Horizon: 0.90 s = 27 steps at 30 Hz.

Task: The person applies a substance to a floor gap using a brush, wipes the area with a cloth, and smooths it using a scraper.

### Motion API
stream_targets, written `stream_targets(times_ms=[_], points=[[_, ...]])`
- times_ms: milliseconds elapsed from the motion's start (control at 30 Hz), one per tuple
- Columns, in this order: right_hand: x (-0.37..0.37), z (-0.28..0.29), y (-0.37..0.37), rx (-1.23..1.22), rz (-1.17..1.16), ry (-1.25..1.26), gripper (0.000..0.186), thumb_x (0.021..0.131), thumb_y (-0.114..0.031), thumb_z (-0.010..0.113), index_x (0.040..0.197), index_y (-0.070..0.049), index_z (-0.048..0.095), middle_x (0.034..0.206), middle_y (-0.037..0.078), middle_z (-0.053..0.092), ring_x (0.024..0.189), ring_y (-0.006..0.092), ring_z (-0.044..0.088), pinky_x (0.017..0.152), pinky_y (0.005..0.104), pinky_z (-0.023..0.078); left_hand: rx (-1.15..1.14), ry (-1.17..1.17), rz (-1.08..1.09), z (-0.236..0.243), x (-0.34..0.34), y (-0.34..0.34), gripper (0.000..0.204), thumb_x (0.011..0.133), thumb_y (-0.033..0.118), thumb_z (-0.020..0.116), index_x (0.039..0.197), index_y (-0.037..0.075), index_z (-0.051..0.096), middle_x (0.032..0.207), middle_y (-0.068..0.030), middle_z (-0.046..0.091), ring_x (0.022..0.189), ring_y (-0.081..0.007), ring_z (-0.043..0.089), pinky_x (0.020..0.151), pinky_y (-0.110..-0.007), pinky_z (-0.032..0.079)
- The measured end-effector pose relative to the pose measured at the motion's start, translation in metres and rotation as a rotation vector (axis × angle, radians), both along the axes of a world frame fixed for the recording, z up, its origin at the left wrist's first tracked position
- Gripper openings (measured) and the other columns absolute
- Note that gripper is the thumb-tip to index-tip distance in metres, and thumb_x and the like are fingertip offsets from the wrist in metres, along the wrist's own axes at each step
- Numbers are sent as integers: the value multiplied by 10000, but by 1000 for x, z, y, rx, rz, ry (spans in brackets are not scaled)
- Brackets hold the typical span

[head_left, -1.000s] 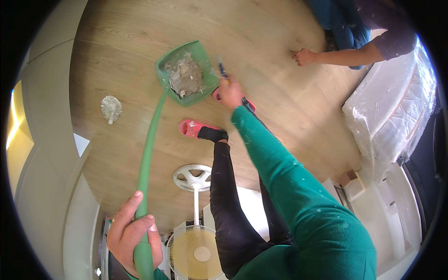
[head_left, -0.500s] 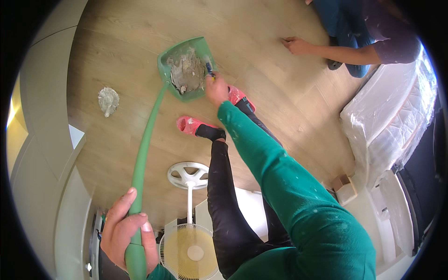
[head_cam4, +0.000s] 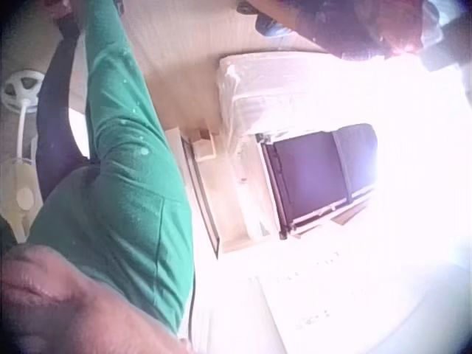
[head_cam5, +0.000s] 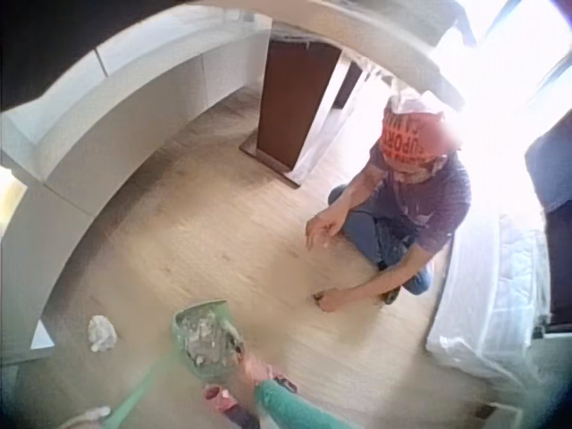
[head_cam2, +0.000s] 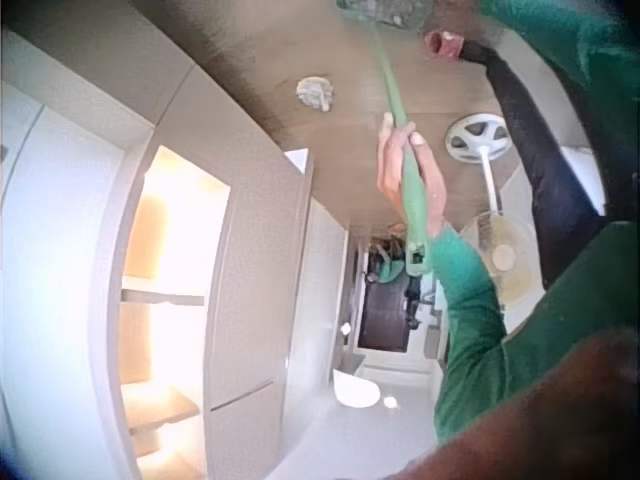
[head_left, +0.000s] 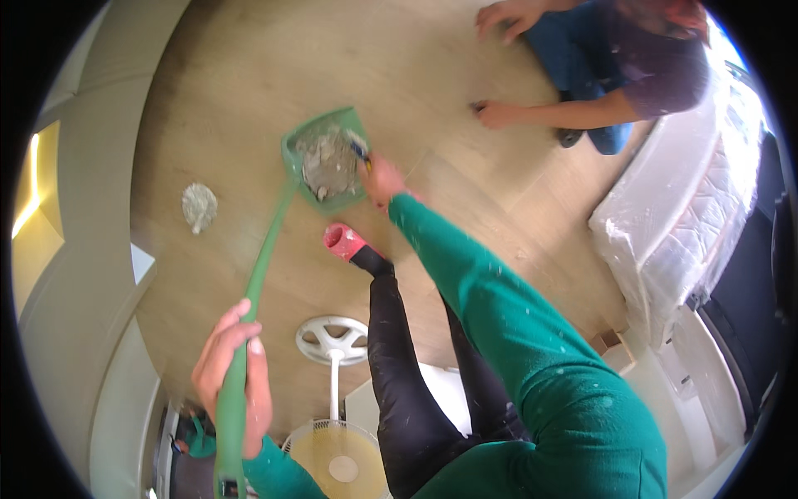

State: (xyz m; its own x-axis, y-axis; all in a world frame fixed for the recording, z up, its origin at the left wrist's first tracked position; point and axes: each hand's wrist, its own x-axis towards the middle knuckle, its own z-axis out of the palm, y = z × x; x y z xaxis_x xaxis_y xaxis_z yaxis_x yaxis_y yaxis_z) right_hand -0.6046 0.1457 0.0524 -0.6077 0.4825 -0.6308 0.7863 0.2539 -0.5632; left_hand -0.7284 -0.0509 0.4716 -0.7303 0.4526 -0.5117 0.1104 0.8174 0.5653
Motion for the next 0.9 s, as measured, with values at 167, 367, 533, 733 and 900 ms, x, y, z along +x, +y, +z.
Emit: stream_targets(times_ms=[167,367,533,733,900], points=[[142,127,16,-179,73,-57,429,998,-383,607,1259,-45,642,1053,264,726,999,445,699,862,538,547,71,-8,181,4,10,-60,137,978,68,647,1055,-36,693,1288,-240,703,1089,-322,695,951,-395,538],[431,343,108,-36,48,-414,445,996,-381,622,1301,-59,654,1041,232,740,952,393,725,861,498,562,288,-94,267,13,36,-68,125,949,56,686,1037,-29,712,1285,-244,710,1130,-301,698,964,-397,544],[513,499,88,24,-604,-323,424,1009,-274,597,1350,-24,624,997,131,748,772,196,740,712,369,608,295,9,115,114,55,-60,141,931,80,711,1015,-31,733,1222,-251,730,1138,-326,709,989,-419,539],[560,534,20,197,-1081,119,396,1010,-243,606,1324,-1,621,951,133,743,687,194,738,665,334,592,340,-9,-26,178,107,-20,205,930,129,727,1042,-42,743,1119,-195,767,1042,-278,727,948,-396,554],[599,542,0,170,-1230,285,398,1023,-213,592,1343,23,600,957,120,738,664,163,724,661,311,579,424,41,-175,260,196,70,207,937,136,722,1048,-37,749,1090,-196,767,1005,-308,737,928,-390,564]])
